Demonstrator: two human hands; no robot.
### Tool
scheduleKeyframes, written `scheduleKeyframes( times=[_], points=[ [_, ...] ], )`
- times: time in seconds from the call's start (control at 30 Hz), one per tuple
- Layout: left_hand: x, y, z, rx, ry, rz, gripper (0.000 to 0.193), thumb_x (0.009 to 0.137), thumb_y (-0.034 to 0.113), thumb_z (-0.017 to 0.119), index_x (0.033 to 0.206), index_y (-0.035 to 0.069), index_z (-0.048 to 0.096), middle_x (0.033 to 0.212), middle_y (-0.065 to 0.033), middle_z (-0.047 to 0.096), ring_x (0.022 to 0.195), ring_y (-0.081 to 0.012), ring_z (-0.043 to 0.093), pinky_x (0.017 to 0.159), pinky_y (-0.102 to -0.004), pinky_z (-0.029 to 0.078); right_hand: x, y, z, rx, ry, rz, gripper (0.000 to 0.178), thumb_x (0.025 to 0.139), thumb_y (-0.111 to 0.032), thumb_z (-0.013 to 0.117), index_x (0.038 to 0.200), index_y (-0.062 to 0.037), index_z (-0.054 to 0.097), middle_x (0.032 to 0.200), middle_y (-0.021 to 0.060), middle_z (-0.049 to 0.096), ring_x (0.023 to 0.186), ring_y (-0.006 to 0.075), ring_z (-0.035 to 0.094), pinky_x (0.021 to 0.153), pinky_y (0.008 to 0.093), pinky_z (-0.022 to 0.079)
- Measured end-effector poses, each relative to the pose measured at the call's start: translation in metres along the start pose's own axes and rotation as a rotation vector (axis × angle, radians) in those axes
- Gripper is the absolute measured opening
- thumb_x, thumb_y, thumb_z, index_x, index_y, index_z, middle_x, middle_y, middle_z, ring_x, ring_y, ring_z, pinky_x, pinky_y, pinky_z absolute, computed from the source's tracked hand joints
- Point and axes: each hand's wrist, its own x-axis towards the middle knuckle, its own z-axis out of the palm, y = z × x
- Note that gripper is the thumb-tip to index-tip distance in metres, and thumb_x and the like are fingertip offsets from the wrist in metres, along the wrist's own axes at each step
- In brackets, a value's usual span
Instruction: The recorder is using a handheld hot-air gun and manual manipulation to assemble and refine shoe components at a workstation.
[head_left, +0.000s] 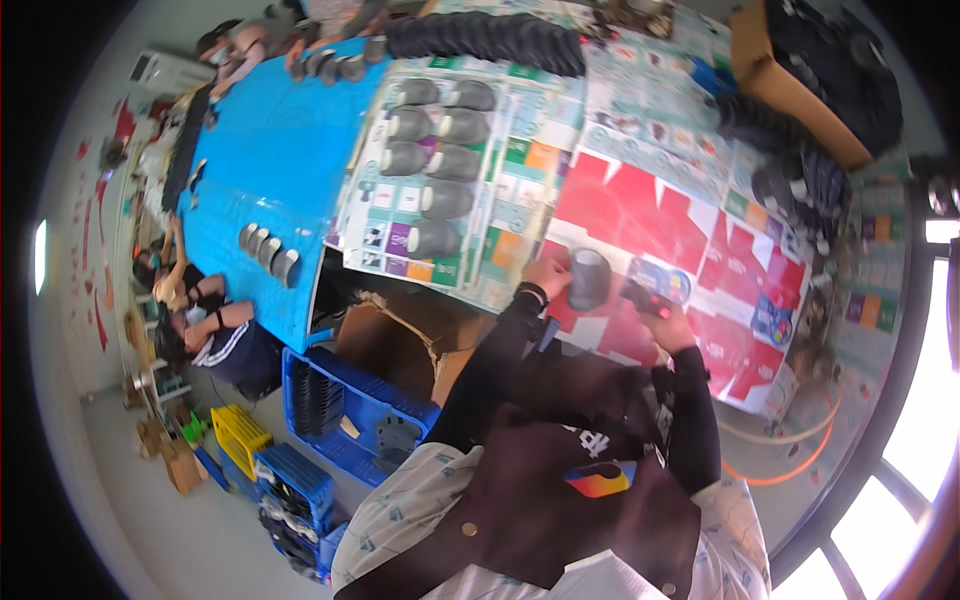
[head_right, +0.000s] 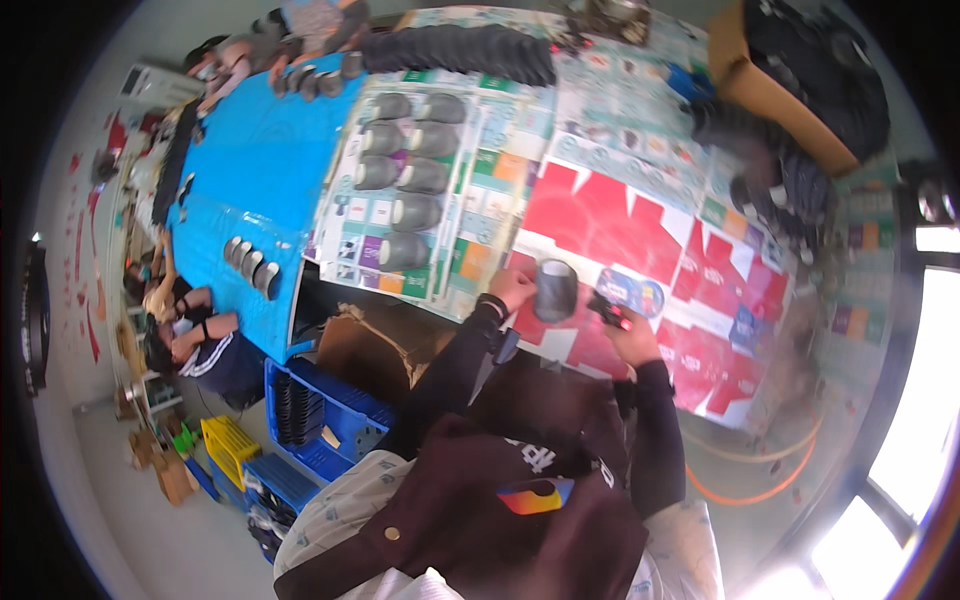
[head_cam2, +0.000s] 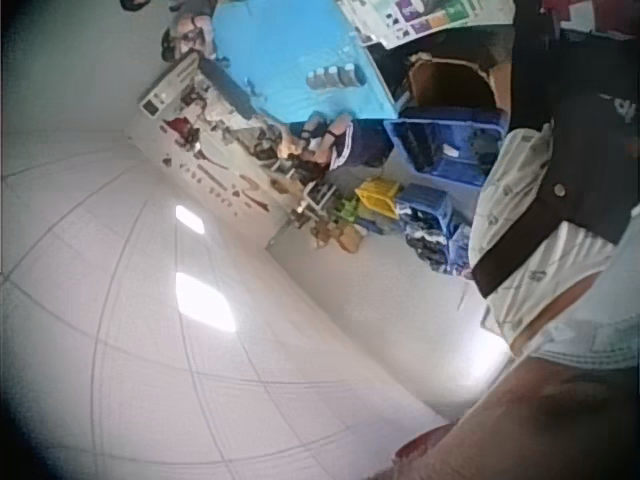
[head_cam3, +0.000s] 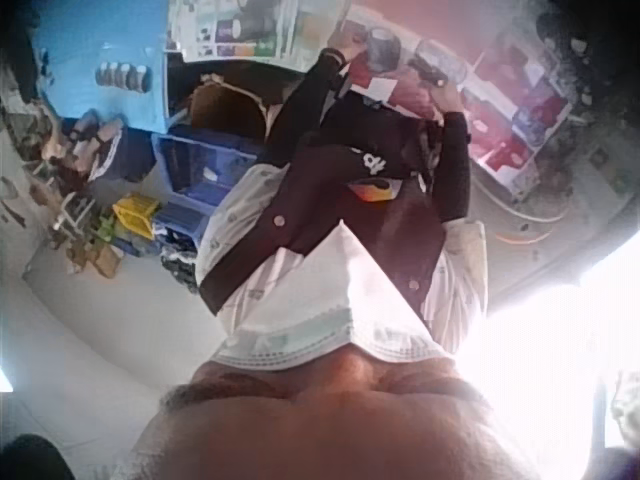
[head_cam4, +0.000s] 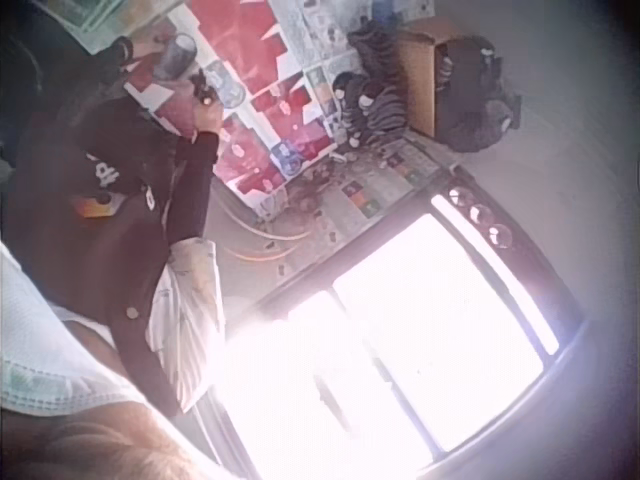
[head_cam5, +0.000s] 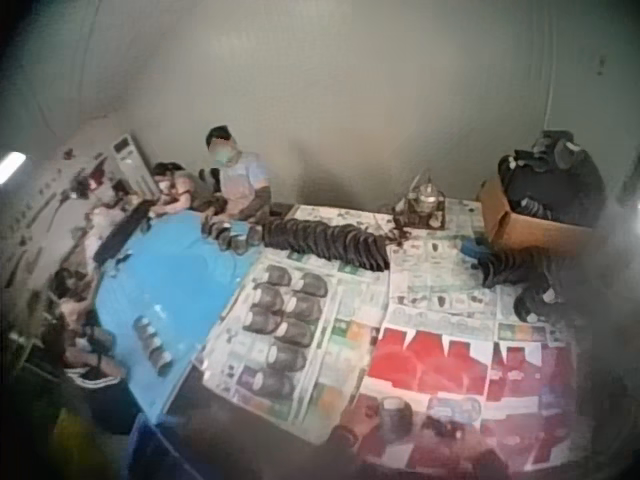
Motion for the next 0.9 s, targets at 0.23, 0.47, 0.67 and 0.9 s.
scheduleKeyframes(
  times=[0.23, 0.47, 0.67, 0.9],
  points=[
    [-0.034, 0.015, -0.089, -0.75, -0.063, 0.033, 0.016, 0.093, 0.014, 0.067, 0.097, -0.001, 0.069, 0.081, -0.0054, 0.069, 0.08, -0.0153, 0.07, 0.07, -0.0285, 0.056, -0.034, -0.006, -0.05, 0.212, 0.112, -0.049, 0.028, 0.077, -0.007, 0.074, 0.104, -0.0011, 0.073, 0.087, 0.0035, 0.071, 0.076, 0.014, 0.065, 0.062, 0.0311, 0.051],
    [-0.051, -0.122, -0.25, -1.552, 0.283, 0.129, 0.027, 0.096, 0.008, 0.059, 0.122, 0.006, 0.055, 0.119, -0.0124, 0.062, 0.111, -0.0252, 0.064, 0.096, -0.0453, 0.056, -0.059, -0.03, -0.054, 0.208, 0.205, 0.197, 0.025, 0.081, -0.009, 0.067, 0.104, -0.0028, 0.072, 0.087, 0.0028, 0.072, 0.072, 0.0138, 0.067, 0.049, 0.0272, 0.049],
    [0.023, -0.254, -0.289, -1.587, 0.663, -0.074, 0.048, 0.095, 0.011, 0.062, 0.139, 0.003, 0.044, 0.127, -0.012, 0.061, 0.118, -0.0287, 0.063, 0.105, -0.0493, 0.055, -0.06, -0.039, -0.038, 0.162, 0.212, 0.161, 0.025, 0.08, -0.001, 0.06, 0.103, 0.0003, 0.069, 0.087, 0.0083, 0.075, 0.073, 0.0188, 0.072, 0.044, 0.0286, 0.051],
    [0.123, -0.359, -0.276, 0.473, 0.369, -0.172, 0.038, 0.093, 0.025, 0.064, 0.128, 0.012, 0.058, 0.126, -0.0173, 0.063, 0.116, -0.0379, 0.063, 0.097, -0.0523, 0.055, -0.073, -0.062, -0.022, 0.143, 0.215, 0.195, 0.026, 0.08, -0.004, 0.062, 0.104, 0.0001, 0.071, 0.088, 0.0058, 0.073, 0.07, 0.0161, 0.068, 0.046, 0.0277, 0.05]
  ],
)
